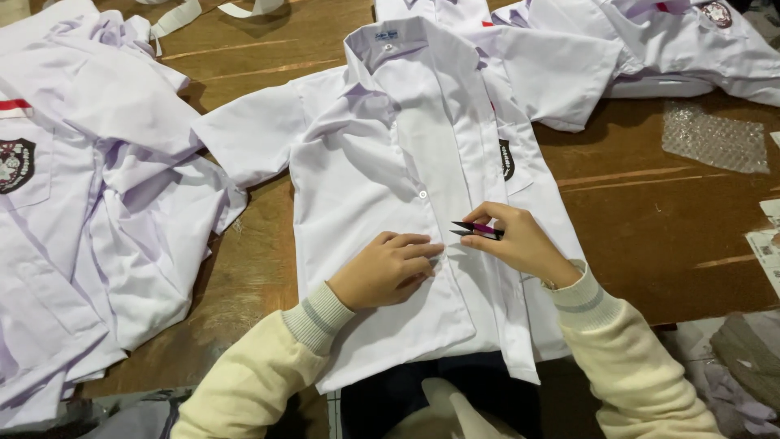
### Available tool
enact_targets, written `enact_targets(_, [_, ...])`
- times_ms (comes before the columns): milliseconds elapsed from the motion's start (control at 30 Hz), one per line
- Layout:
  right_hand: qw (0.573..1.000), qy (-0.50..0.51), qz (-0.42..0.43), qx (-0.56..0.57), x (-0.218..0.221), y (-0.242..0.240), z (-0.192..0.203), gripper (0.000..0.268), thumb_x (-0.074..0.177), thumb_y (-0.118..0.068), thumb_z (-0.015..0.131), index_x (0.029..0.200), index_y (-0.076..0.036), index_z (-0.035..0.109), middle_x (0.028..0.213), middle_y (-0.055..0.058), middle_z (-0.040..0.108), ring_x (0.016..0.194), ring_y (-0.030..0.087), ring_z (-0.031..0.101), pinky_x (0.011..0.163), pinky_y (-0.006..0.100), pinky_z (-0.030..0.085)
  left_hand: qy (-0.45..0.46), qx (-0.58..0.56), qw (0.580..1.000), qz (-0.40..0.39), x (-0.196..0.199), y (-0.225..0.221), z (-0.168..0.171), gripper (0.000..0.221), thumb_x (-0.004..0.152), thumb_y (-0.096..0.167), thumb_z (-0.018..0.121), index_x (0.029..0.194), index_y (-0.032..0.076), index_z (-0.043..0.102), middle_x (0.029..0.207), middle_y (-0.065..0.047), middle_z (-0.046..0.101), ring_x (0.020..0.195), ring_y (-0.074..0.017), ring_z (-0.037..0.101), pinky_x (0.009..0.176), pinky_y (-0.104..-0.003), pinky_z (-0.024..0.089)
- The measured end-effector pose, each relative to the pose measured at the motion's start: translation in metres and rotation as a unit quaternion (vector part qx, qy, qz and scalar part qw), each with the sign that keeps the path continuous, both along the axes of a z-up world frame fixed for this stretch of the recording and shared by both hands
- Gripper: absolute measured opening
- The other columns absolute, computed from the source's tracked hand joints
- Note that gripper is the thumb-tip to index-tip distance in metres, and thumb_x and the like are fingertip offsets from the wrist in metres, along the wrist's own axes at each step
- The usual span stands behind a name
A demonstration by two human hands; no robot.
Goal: Trimming loose threads from a white shirt using snips and then folding the garment
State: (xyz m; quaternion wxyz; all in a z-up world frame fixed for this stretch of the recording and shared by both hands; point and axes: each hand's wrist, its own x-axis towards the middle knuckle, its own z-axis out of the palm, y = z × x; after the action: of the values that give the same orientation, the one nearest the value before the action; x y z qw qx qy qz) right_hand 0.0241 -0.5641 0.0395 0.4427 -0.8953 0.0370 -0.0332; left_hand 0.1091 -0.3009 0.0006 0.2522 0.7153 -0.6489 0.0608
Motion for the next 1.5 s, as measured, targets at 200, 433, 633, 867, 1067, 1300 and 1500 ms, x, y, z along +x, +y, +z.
enact_targets(200, [1.000,0.001,-0.017,0.004,0.001,-0.005,-0.011,0.032,0.080,-0.023,0.085,0.109,-0.014,0.074,0.080,0.006,0.072,0.044,0.010,0.051,0.044,0.023,0.038,-0.065,-0.049,0.995,0.051,-0.021,-0.006,0.003,0.017,0.089,0.036,0.070,0.094,0.025,0.058,0.123,0.003,0.065,0.116,-0.0204,0.062,0.086,-0.042,0.049])
enact_targets(433, [0.991,0.114,-0.075,-0.007,-0.002,0.012,0.019,0.030,0.094,-0.038,0.065,0.113,-0.014,0.064,0.088,-0.001,0.066,0.079,0.012,0.058,0.077,0.028,0.045,-0.112,0.106,0.986,0.069,-0.110,-0.005,0.025,0.063,0.080,0.066,0.066,0.116,0.016,0.057,0.098,-0.005,0.060,0.080,-0.0261,0.057,0.061,-0.040,0.042])
enact_targets(633, [0.993,0.106,-0.032,-0.032,-0.004,0.014,0.015,0.022,0.093,-0.034,0.071,0.100,-0.013,0.066,0.078,-0.003,0.063,0.071,0.011,0.053,0.071,0.027,0.042,-0.065,0.066,0.993,0.071,-0.113,0.006,0.001,0.035,0.093,0.044,0.070,0.093,0.013,0.055,0.088,-0.004,0.057,0.076,-0.0253,0.056,0.061,-0.040,0.045])
enact_targets(867, [0.992,0.120,-0.021,-0.046,-0.006,0.017,0.022,0.025,0.096,-0.037,0.068,0.095,-0.012,0.067,0.074,-0.002,0.059,0.068,0.011,0.050,0.067,0.027,0.039,0.272,-0.007,0.959,0.081,-0.113,0.025,0.037,0.009,0.106,0.011,0.049,0.098,0.006,0.048,0.092,-0.010,0.054,0.075,-0.0261,0.052,0.064,-0.038,0.045])
enact_targets(1067, [0.989,0.134,-0.052,-0.017,-0.007,0.017,0.024,0.022,0.096,-0.033,0.069,0.095,-0.011,0.065,0.075,-0.001,0.059,0.070,0.012,0.050,0.069,0.027,0.040,0.461,-0.355,0.774,0.249,-0.157,0.044,0.010,0.021,0.093,-0.007,0.053,0.098,0.009,0.042,0.088,-0.008,0.056,0.074,-0.0163,0.059,0.067,-0.026,0.051])
enact_targets(1300, [0.990,0.128,-0.045,-0.039,-0.004,0.012,0.013,0.028,0.096,-0.037,0.067,0.092,-0.011,0.059,0.074,0.000,0.053,0.071,0.014,0.047,0.069,0.029,0.038,0.432,-0.440,0.678,0.399,-0.179,0.066,-0.015,0.029,0.093,-0.004,0.054,0.120,0.008,0.050,0.116,-0.007,0.051,0.095,-0.0142,0.054,0.086,-0.024,0.046])
enact_targets(1500, [0.990,0.126,-0.051,-0.039,-0.006,0.014,0.017,0.029,0.099,-0.035,0.066,0.089,-0.010,0.055,0.073,0.000,0.050,0.069,0.014,0.045,0.067,0.029,0.036,0.608,-0.420,0.564,0.368,-0.187,0.066,-0.013,0.036,0.088,0.000,0.059,0.123,0.007,0.054,0.080,-0.006,0.050,0.065,-0.0125,0.054,0.061,-0.033,0.063])
